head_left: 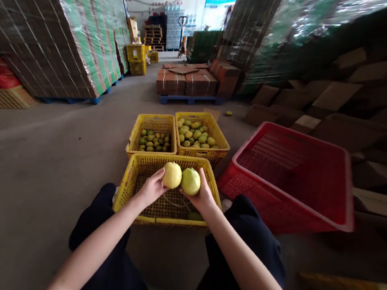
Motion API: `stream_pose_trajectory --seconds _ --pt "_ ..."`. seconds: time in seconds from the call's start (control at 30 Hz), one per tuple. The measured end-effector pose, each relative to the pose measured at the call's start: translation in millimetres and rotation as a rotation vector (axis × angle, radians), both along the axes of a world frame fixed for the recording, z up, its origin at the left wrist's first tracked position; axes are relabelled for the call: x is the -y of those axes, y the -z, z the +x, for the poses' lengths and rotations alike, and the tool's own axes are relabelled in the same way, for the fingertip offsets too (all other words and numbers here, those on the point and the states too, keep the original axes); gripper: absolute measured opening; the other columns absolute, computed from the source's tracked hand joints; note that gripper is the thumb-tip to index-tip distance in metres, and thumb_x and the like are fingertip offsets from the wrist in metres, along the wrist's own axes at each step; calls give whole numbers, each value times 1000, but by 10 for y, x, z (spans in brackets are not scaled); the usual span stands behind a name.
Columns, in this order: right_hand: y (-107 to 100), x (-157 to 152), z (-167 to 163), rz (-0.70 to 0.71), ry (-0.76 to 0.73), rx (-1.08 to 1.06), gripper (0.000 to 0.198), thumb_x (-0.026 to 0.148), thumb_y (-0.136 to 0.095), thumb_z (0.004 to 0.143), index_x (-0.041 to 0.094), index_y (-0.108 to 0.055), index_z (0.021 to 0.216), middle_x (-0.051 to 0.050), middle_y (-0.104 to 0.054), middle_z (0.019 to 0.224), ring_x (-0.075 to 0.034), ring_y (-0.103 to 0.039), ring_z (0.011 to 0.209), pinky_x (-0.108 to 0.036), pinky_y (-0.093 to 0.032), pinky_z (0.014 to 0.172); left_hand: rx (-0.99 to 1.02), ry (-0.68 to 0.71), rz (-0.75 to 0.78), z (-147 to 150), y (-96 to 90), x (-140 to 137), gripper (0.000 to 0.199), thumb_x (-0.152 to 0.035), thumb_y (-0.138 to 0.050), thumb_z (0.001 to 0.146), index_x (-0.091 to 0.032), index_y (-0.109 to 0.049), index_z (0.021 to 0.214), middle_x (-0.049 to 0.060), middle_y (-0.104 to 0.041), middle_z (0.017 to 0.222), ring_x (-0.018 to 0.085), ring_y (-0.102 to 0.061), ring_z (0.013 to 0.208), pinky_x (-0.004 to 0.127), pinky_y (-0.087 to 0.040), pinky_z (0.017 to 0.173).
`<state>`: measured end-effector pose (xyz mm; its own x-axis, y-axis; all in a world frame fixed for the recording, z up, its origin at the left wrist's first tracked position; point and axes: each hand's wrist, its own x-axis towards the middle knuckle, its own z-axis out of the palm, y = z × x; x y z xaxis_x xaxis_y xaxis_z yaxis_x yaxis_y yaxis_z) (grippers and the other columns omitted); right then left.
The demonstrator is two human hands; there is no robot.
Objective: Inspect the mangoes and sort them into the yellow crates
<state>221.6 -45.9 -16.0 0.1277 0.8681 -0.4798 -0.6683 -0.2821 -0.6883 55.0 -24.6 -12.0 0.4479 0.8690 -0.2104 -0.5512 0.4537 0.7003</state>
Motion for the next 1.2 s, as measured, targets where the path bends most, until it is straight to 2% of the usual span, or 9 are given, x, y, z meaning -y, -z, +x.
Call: stream_pose_trajectory --seconds 0.2,0.37,0.5,0.6,0.67,0.8,0.87,1.03,1.2 --pt "-70 63 -22 39 -26 -104 40 55 -80 66 25 -65 87 0 -73 73 -20 -68 59 -29 -53 45 103 27 -223 -43 -8 -5 43 -39 -56 92 -13 -60 126 13 -74 106 28 -72 98 38 -58 79" --pt "-78 58 -35 18 -156 -89 44 64 -73 69 22 -65 76 -5 -72 68 -25 -71 65 -31 -52 44 105 -80 -359 -23 17 -1 34 -35 -52 86 -10 -70 101 12 -74 80 25 -73 79 35 -58 68" --pt "31 19 -47 74 -182 -17 49 66 -70 69 20 -71 84 -11 -77 83 -33 -73 88 -40 -60 61 102 -232 -364 42 89 -13 25 -30 -53 79 -12 -70 79 12 -74 73 28 -74 82 39 -59 74" --pt "159 -11 -83 213 -52 226 55 64 -66 74 21 -73 109 -9 -76 109 -32 -67 113 -45 -58 87 164 -254 -394 109 98 19 26 -27 -51 78 -10 -71 79 16 -76 84 30 -74 89 42 -59 80" --pt "257 -1 -135 367 10 496 58 63 -63 79 24 -70 121 -8 -69 129 -31 -57 129 -46 -48 106 222 -218 -432 163 84 67 30 -27 -51 82 -8 -73 90 16 -77 91 28 -73 92 39 -58 82" --pt "441 89 -260 648 -142 933 58 64 -57 87 27 -67 130 -10 -43 156 -33 -41 143 -52 -32 119 324 -253 -413 242 78 139 39 -19 -52 85 -13 -69 120 7 -77 95 19 -73 88 28 -55 81" --pt "499 139 -302 746 -228 1079 61 65 -59 85 26 -66 131 -11 -31 162 -39 -35 146 -58 -32 118 319 -279 -398 234 88 140 37 -17 -52 87 -15 -70 119 5 -77 90 18 -73 80 28 -54 81" --pt "522 233 -367 1045 -216 1415 76 57 -79 71 22 -56 135 -19 -38 157 -45 -25 149 -66 -37 112 256 -217 -462 126 83 115 33 -33 -51 96 -10 -74 88 8 -75 79 20 -71 71 31 -55 80" --pt "412 314 -389 1120 81 1506 64 48 -81 72 22 -56 125 -15 -63 113 -35 -60 110 -56 -55 90 245 -297 -424 102 68 37 40 -39 -47 96 -10 -72 82 9 -73 73 20 -70 67 31 -56 75"
